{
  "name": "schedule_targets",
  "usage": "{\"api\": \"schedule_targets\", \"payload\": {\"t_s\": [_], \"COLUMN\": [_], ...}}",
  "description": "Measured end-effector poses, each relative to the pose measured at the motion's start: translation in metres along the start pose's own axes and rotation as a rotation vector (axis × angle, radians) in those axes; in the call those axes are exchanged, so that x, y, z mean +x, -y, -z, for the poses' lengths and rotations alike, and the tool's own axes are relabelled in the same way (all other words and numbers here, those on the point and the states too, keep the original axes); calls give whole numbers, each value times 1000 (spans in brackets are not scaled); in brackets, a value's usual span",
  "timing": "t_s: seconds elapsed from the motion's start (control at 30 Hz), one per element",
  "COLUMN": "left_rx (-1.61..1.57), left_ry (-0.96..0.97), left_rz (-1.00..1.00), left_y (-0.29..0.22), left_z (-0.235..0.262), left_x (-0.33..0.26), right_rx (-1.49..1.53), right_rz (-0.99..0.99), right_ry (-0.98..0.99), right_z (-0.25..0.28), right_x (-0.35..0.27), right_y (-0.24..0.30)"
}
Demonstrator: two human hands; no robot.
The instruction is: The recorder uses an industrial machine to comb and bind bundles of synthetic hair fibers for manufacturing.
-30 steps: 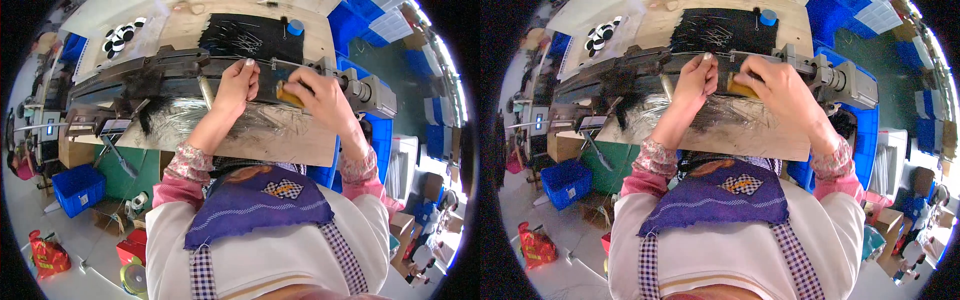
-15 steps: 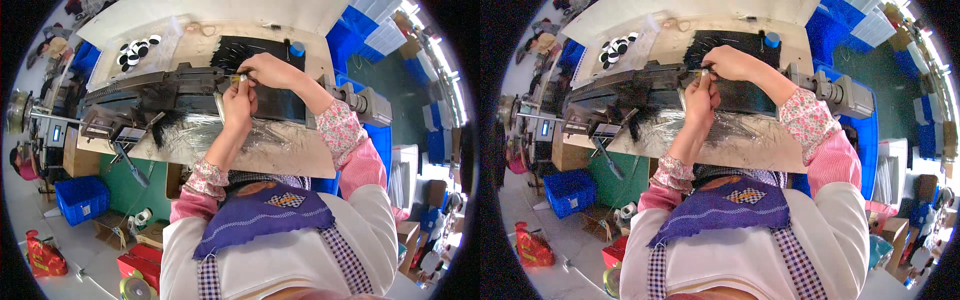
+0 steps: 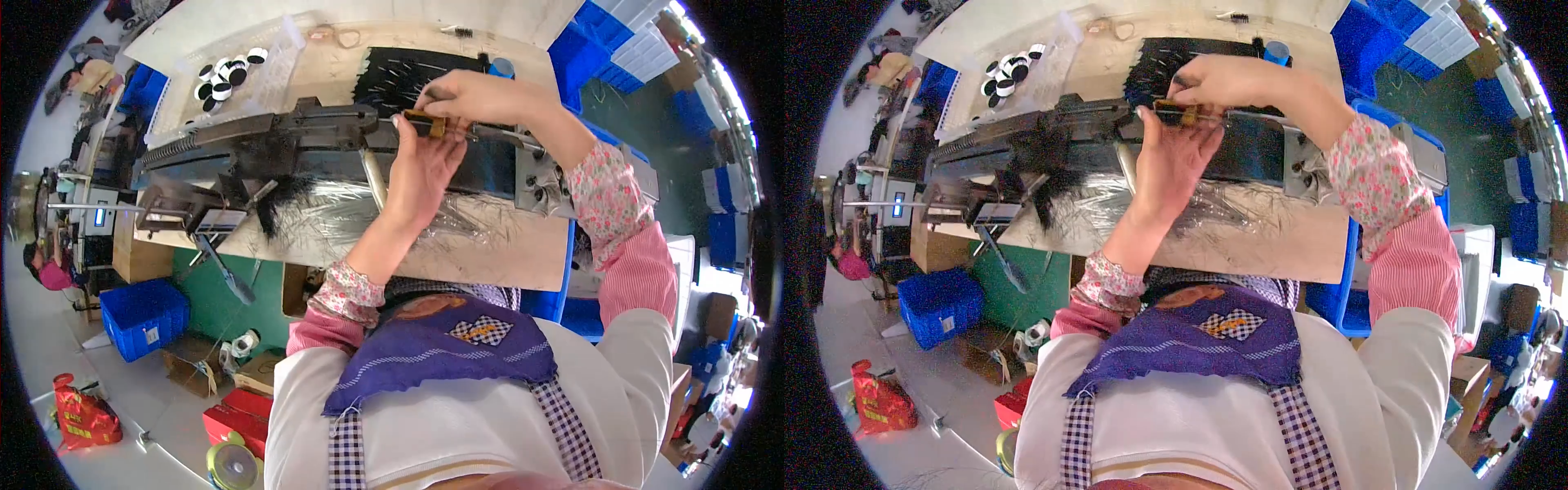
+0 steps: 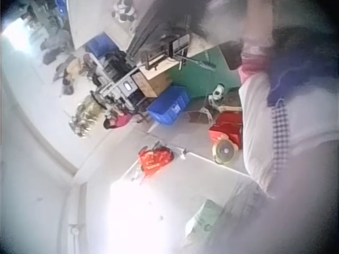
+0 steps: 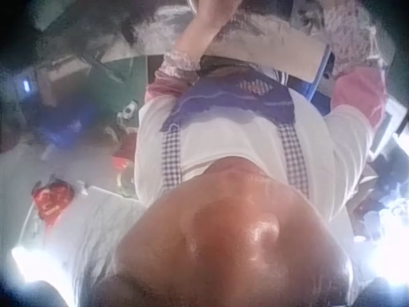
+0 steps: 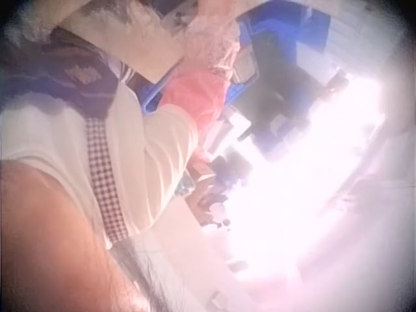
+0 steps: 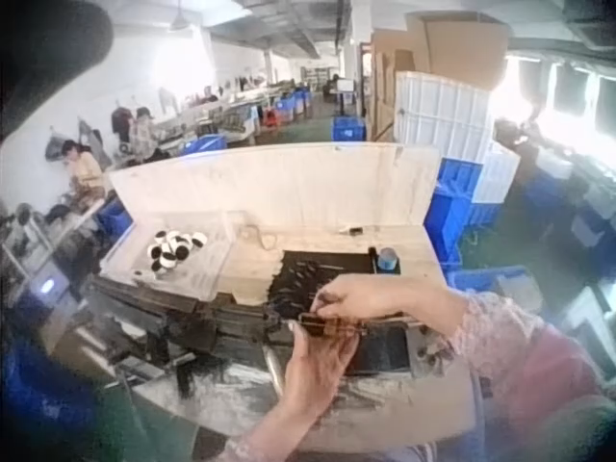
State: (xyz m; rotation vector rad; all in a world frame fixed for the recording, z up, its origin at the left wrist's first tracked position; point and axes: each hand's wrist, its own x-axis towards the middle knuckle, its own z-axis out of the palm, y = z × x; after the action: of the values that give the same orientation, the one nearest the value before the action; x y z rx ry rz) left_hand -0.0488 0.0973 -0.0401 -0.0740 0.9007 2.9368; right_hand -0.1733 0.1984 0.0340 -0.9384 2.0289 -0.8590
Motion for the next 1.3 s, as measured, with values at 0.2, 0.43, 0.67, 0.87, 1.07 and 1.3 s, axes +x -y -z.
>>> {"api": "schedule_targets", "payload": {"t_s": [0.2, 0.43, 0.67, 0.87, 1.07, 1.3], "left_rx": [-489, -775, -435, -315, -276, -309], "left_ry": [-43, 319, -99, -137, -175, -124], "left_rz": [85, 99, -68, -56, -26, -51], "left_y": [-28, -23, -25, -33, -33, -37], "left_z": [6, 26, 10, 8, 3, 4], "left_x": [-5, -9, -17, -19, -14, -17], "right_rx": [-995, -638, -369, -478, -621, -625], "right_rz": [266, 455, 351, 409, 407, 419], "right_ry": [-571, -606, -587, -583, -636, -624], "right_z": [18, -59, -33, -31, -28, -34], "right_x": [-23, -24, -8, -7, -18, 1], "right_y": [-30, 15, 1, 4, 2, 3]}}
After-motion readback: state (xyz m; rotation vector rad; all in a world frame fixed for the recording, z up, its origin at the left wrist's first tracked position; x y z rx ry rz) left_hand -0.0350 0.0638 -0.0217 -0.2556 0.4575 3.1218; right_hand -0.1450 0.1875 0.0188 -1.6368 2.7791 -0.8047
